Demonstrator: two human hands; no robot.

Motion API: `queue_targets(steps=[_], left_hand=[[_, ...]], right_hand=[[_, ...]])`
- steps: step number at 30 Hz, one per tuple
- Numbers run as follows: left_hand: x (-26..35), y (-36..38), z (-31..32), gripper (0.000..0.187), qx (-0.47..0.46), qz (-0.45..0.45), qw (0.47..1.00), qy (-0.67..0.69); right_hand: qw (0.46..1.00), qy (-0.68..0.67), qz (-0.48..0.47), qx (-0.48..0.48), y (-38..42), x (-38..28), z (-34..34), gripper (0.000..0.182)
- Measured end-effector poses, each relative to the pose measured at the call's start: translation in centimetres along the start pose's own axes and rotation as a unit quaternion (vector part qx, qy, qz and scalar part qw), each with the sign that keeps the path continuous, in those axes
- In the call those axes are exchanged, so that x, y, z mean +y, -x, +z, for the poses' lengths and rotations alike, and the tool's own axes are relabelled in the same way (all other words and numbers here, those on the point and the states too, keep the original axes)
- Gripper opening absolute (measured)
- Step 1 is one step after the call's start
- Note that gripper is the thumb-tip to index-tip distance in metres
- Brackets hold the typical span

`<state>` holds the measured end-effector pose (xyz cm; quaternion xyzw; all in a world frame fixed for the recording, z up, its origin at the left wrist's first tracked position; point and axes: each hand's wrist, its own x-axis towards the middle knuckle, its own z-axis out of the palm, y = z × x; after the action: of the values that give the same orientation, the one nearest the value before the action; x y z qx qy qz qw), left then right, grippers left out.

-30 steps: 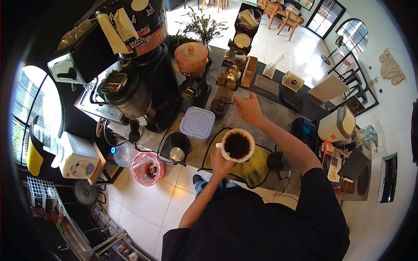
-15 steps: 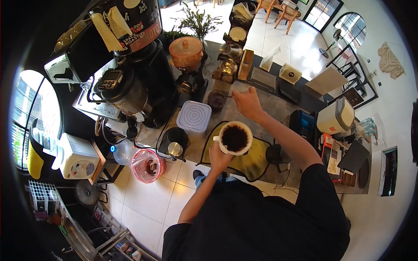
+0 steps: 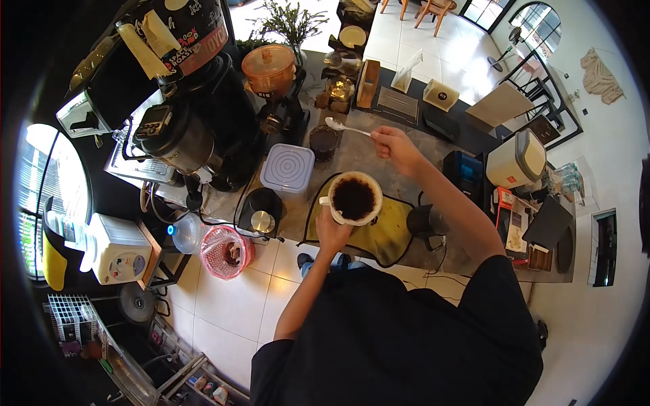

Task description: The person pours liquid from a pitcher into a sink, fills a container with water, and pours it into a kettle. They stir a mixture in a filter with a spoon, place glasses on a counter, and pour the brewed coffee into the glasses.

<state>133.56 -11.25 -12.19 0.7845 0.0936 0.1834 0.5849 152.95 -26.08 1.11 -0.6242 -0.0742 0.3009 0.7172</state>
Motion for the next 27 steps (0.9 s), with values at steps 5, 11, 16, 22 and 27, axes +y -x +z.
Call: queue_targets(steps=[5,11,16,22,27], left_hand=[[0.9,-0.1,-0.2,0.043,-0.002,-0.006,1.0,0.011],[0.8,0.3,0.2,0.046,0.006,-0.021,1.0,0.019],[0.3,0.7,1.1,0.05,0.034,-0.008,0.999,0.025],[0.2,1.7,1.6,0.052,0.031,-0.06,0.998,-0.017],[0.3,1.8,2.1,0.04,0.043,-0.029,0.999,-0.007]], right_hand=[[0.985,0.162,-0.056,-0.01,6.4,-4.0,0.4,0.015],[0.86,0.472,-0.194,-0.002,11.7,-5.2,2.5,0.011],[0.782,0.582,-0.223,0.015,13.0,-1.0,5.3,0.007],[0.786,0.578,-0.204,0.076,13.4,2.4,7.0,0.005],[0.818,0.534,-0.183,0.112,14.6,3.7,8.5,0.006]])
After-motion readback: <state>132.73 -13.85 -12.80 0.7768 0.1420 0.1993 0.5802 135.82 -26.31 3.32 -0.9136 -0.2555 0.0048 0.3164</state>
